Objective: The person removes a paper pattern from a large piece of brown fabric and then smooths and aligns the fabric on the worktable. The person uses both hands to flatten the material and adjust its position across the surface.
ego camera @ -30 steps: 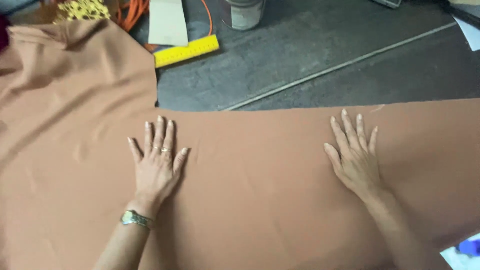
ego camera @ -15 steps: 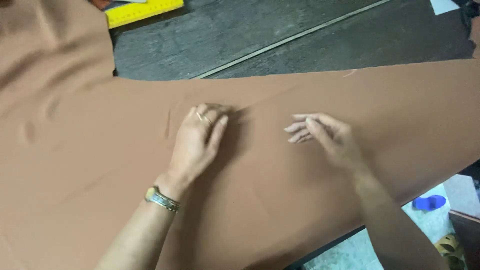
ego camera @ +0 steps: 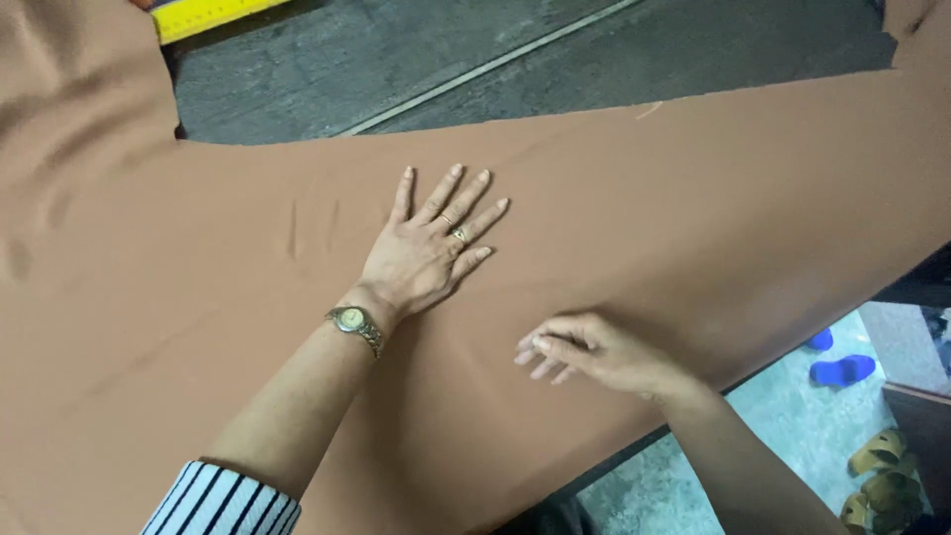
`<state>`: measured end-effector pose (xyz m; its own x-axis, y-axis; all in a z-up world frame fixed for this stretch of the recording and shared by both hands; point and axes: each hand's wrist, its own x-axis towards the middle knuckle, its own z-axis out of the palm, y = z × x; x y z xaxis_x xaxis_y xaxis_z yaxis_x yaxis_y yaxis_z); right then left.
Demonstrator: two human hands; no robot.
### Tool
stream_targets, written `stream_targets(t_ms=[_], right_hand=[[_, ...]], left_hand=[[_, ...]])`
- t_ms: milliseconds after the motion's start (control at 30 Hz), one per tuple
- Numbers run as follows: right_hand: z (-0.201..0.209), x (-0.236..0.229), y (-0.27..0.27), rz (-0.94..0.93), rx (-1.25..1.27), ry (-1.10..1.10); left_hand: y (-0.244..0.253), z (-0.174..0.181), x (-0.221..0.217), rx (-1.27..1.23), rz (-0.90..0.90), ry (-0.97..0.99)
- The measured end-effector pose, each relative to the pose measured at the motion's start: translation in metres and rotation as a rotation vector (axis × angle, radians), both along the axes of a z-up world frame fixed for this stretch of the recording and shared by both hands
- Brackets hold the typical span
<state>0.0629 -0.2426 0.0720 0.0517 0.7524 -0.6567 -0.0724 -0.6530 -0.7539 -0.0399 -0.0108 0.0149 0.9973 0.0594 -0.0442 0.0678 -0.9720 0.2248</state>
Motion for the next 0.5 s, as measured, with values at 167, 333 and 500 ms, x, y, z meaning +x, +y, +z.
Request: stream_targets(t_ms=[167,333,500], right_hand=[[0.025,-0.012,-0.022,0.226,-0.133,-0.089],[0.033,0.009,-0.03,0.589,-0.223,-0.178],[0.013,0.039,-0.027,-0.217,0.029,-0.105]], left_hand=[[-0.002,-0.002,-0.001,-0.016,0.011,0.019],[-0.003,0.0,0.001,-0.039,0.015,0.009],[-0.011,0.018,0.014,-0.049,-0.003,0.035]])
